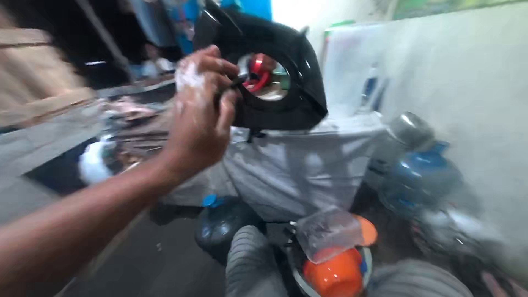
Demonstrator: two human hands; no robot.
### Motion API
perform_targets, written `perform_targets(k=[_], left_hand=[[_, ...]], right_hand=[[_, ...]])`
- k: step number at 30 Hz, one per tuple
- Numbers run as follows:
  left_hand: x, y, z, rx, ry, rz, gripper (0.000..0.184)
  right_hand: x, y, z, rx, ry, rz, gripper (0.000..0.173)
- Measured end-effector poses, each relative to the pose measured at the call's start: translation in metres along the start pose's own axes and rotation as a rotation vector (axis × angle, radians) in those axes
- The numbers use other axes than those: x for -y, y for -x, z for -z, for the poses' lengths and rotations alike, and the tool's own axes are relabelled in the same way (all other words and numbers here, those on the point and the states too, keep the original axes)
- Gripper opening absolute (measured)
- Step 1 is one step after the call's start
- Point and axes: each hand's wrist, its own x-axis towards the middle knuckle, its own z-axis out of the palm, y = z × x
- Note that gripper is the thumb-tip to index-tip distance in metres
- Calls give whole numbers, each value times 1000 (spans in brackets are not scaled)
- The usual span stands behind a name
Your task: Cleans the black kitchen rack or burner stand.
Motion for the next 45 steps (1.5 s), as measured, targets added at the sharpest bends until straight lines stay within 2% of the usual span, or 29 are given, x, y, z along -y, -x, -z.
perform_targets(k=[2,3,5,7,8,10,14,16,18,20,21,22,24,25,27,30,32,34,36,38,41,42,45], left_hand=[[-41,-6,-68,28,207,-168,22],[-64,-5,-102,51,303,-231,20],[-115,3,-168,107,491,-336,18],[-166,22,-230,167,664,-404,18],[-190,35,-260,193,742,-424,18],[-236,62,-312,255,889,-454,17],[-303,109,-378,492,1009,-594,28],[-326,122,-396,575,1122,-619,44],[-345,130,-411,617,1321,-454,64],[-365,132,-423,630,1509,-127,67],[-374,128,-426,689,1559,54,68],[-379,122,-428,813,1596,243,67],[-388,110,-433,1146,1639,614,51],[-391,108,-438,1285,1654,707,50],[-395,113,-448,1361,1617,743,61],[-400,129,-457,1281,1524,740,62],[-402,139,-461,1232,1512,755,63],[-404,146,-464,1198,1542,742,61],[-406,151,-467,1201,1549,703,46],[-409,152,-465,1239,1506,653,30],[-414,149,-459,1262,1474,647,24],[-415,148,-459,1252,1473,655,24],[-418,150,-465,1189,1498,728,26]], right_hand=[[-53,-29,9,-119,-293,169,50],[-53,-31,10,-134,-460,241,48],[-25,-24,10,-49,-755,310,40],[-8,-26,10,26,-964,281,37],[-8,-28,11,31,-995,251,39],[-17,-26,16,-58,-894,168,42],[-55,-22,33,-445,-523,-85,58],[-79,-24,43,-592,-353,-66,53],[-99,-25,50,-665,-240,25,49],[-116,-27,54,-709,-200,65,49],[-125,-29,53,-721,-210,81,49],[-132,-32,51,-719,-242,97,49],[-147,-36,44,-694,-281,110,49],[-152,-37,41,-684,-238,77,50],[-161,-39,36,-663,-17,-22,53],[-179,-40,35,-674,338,-14,36],[-184,-38,34,-672,397,-10,33],[-186,-37,36,-592,400,5,38],[-193,-44,37,-568,484,118,33],[-206,-55,40,-623,589,294,27],[-217,-66,41,-657,656,421,25],[-214,-64,42,-601,669,379,27],[-198,-53,47,-293,675,60,37]])
